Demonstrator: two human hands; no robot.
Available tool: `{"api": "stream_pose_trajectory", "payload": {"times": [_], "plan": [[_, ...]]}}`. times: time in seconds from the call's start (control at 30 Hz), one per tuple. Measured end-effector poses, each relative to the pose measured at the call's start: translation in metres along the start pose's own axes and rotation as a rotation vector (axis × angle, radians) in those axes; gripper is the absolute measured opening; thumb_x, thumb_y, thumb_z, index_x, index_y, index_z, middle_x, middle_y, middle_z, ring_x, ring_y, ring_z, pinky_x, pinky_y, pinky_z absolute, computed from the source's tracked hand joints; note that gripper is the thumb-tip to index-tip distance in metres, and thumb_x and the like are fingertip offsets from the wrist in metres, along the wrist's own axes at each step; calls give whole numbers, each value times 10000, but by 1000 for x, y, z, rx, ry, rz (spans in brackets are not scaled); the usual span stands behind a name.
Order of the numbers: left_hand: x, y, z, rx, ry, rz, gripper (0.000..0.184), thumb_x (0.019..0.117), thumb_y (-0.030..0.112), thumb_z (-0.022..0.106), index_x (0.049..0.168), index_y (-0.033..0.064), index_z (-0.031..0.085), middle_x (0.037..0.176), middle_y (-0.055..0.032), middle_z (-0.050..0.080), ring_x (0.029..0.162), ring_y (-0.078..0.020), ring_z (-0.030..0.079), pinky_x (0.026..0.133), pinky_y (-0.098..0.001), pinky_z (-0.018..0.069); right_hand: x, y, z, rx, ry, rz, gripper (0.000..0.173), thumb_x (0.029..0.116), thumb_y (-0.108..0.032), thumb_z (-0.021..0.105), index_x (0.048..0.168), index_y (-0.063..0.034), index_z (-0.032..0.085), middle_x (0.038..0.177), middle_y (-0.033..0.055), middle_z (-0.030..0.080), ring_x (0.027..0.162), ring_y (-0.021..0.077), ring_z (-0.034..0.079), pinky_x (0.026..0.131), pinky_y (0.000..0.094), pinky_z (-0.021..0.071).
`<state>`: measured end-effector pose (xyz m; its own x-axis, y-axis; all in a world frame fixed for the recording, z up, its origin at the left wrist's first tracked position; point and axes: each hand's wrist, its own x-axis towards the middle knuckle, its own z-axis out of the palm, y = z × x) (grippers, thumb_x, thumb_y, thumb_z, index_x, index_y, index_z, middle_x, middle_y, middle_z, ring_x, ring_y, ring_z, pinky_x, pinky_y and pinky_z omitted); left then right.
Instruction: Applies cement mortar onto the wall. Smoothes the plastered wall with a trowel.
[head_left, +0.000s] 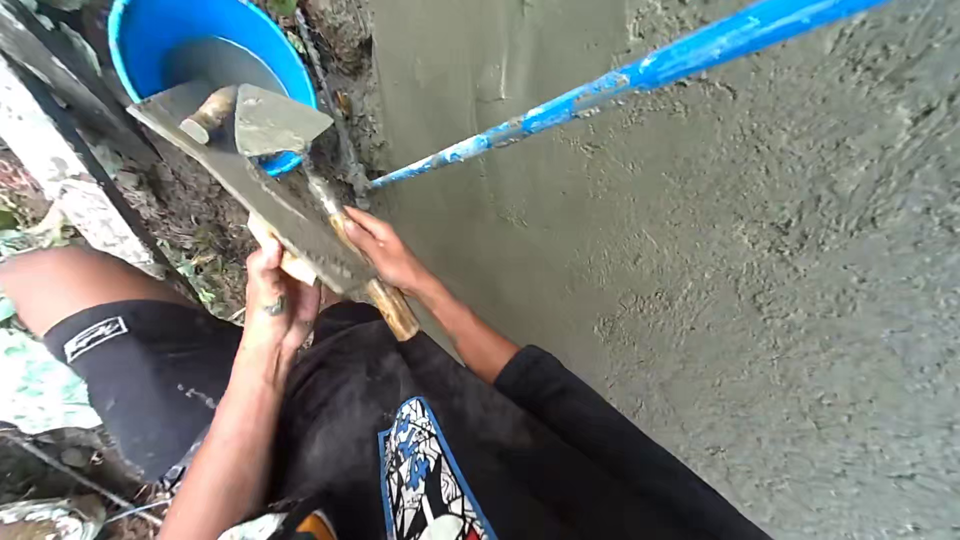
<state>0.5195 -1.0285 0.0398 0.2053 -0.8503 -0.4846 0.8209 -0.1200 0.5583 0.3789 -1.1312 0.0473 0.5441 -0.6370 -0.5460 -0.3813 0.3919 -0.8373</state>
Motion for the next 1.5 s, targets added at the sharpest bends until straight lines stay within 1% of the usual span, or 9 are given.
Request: {"api": "stream_pose_trajectory", "payload": {"times": [0.17,0.27,0.4,0.6,0.77,0.97,1.17,1.33,1.5], "plan": [[52,16,0,86,55,15,307,1004,391,515,1203,161,546,1066,15,692,1016,-111,678,907,-334,583,9,-3,38,40,75,94,327,1104,-162,422,1199,79,622,974,141,682,862,125,663,810,327,579],[69,33,10,158,221,-24,190,1033,265,486,1054,130,617,899,1,689,821,-123,687,739,-330,600,-8,-22,27,-380,109,-156,329,1083,-131,460,1279,19,679,1229,167,683,1043,217,674,933,406,566],[85,54,21,286,317,-32,134,1016,265,590,965,153,643,793,49,663,702,-67,656,642,-265,570,-40,-65,13,-930,404,-617,225,982,-73,591,1133,18,730,854,135,710,598,175,631,510,322,536],[111,74,21,284,240,-70,175,997,302,647,1040,134,669,868,25,688,770,-90,675,707,-290,586,46,-126,16,-1259,97,-488,416,970,-9,606,1386,1,610,1283,216,641,1227,357,608,1026,419,532],[146,86,2,162,202,-67,80,949,170,700,1003,121,666,832,23,686,721,-88,662,665,-268,579,105,-128,37,-1523,-13,-311,550,949,-156,712,1426,52,532,1289,209,643,1234,365,596,1022,427,525],[183,101,-19,133,207,-108,144,997,254,605,863,201,603,740,80,630,654,-57,625,619,-251,551,173,-129,42,-1621,-16,-641,469,986,-161,650,1440,-57,591,1098,134,726,1079,320,655,926,403,527],[198,115,-16,175,4,-219,351,1063,423,516,1151,109,648,999,27,685,783,-81,670,719,-275,581,175,-222,-11,-1719,-323,-256,592,895,-68,738,1449,10,544,1265,207,686,1247,403,595,1122,505,428],[211,134,-35,154,56,-191,289,1067,414,509,1016,168,653,876,76,679,640,-30,610,590,-194,524,148,-255,-134,-1902,-322,407,599,931,-182,751,1490,-128,542,1279,256,647,1264,497,545,1065,664,422],[213,149,-58,52,104,-41,154,1045,266,554,935,199,638,838,96,686,641,-25,628,582,-199,547,119,-210,-156,-1841,-591,737,615,928,-207,770,1498,-157,546,1313,284,627,1240,507,571,1062,668,424]]}}
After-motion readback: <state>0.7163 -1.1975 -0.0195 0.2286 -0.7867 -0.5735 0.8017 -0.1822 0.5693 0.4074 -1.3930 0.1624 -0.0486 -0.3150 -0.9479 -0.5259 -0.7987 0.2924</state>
